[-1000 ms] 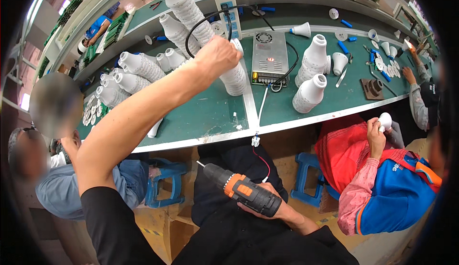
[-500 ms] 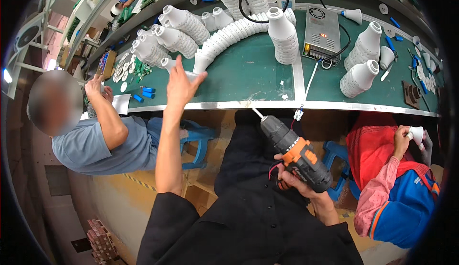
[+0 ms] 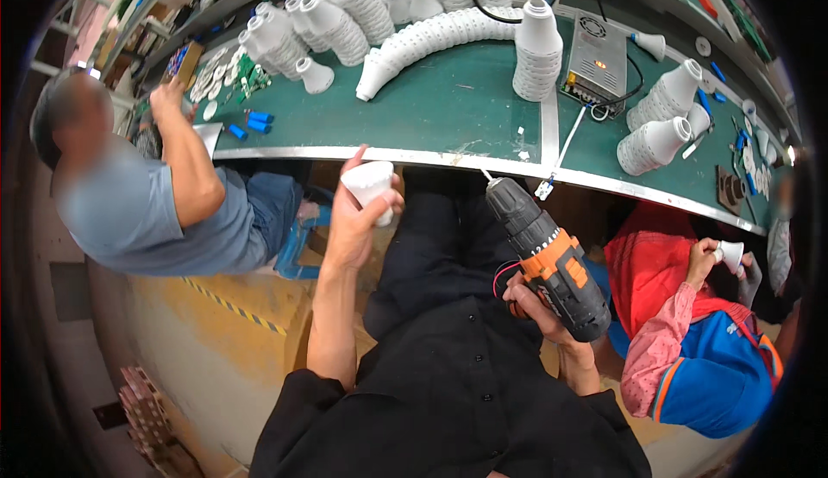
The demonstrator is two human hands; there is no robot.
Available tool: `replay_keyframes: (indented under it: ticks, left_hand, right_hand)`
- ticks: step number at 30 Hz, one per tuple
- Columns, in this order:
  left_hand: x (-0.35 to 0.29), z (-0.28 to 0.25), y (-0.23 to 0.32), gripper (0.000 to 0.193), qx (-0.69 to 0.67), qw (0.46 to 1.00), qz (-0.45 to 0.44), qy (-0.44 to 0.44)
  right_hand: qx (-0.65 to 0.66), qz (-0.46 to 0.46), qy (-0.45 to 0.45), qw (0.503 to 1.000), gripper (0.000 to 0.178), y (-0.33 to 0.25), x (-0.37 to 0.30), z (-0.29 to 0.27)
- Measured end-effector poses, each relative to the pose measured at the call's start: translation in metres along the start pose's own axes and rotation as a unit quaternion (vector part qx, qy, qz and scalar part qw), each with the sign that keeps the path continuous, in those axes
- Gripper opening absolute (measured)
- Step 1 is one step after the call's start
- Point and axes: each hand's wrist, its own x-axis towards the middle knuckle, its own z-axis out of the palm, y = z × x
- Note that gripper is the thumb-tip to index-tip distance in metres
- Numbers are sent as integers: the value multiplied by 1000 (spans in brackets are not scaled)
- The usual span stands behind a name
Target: Using a power drill to assemble white plastic lighting components on an industrial assembly line.
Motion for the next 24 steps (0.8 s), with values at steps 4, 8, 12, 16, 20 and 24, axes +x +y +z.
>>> replay_keyframes:
  ticks: [4,8,12,16,20,24]
  left_hand:
    - [-22,23,-17,74,-175,984,4,-26]
    - [-25,32,-16,74,-274,960,-49,-15]
    - [-23,32,-19,72,-337,938,-74,-29]
    - [-25,44,-15,71,-286,956,-46,41]
    - [-18,50,-20,71,-235,971,18,35]
    - [-9,61,-14,78,-249,965,70,28]
  right_hand:
    - [-122,150,35,981,37,-2,-19,-5]
    - [-367,21,1,930,45,74,-67,-34]
    - [-306,-97,-32,947,59,29,-47,-23]
    - [-397,-178,-17,900,55,22,-45,-13]
    - [-230,-27,-74,970,38,-19,-21,8]
    - [-158,-153,-75,973,27,-13,-7,15]
